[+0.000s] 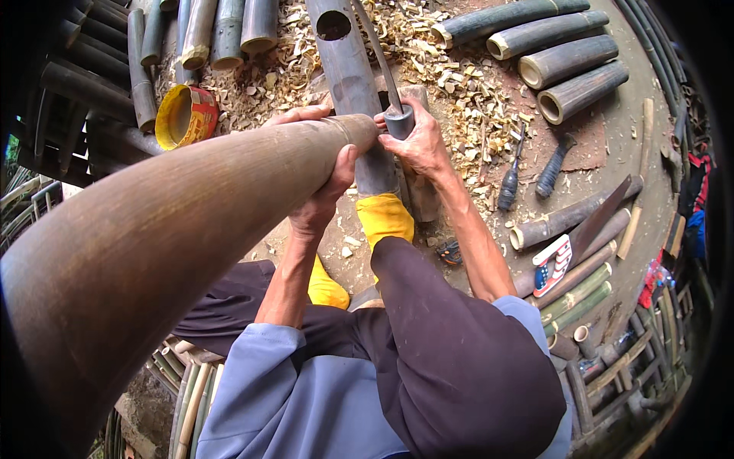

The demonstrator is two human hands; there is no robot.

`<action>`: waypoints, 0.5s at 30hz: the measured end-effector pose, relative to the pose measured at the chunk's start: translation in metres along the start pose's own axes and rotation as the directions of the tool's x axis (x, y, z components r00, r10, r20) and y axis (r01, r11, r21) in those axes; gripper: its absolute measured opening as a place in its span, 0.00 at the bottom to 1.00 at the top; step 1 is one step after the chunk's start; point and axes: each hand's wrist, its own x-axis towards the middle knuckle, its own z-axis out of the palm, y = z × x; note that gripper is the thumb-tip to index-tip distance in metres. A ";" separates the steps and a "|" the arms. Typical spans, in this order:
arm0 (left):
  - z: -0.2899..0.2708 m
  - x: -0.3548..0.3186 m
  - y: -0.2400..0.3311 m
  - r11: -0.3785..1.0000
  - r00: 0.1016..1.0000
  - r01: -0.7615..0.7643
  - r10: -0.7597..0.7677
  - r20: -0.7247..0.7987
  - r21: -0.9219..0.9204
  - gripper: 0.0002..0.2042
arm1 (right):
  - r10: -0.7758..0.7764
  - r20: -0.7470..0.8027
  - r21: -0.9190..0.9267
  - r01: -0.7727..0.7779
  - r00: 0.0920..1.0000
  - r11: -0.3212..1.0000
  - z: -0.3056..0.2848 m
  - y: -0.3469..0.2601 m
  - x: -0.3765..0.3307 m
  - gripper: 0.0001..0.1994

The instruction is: The person carves a rectangular hole into a bamboo tube by striking a knife with a wooden block and then smooths the edges of the hole with a handheld tool.

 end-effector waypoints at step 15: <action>-0.001 -0.011 -0.020 0.992 0.995 -0.097 0.094 -0.038 -0.079 0.30 | 0.008 0.013 0.080 -0.009 1.000 0.997 -0.002 0.011 0.006 0.25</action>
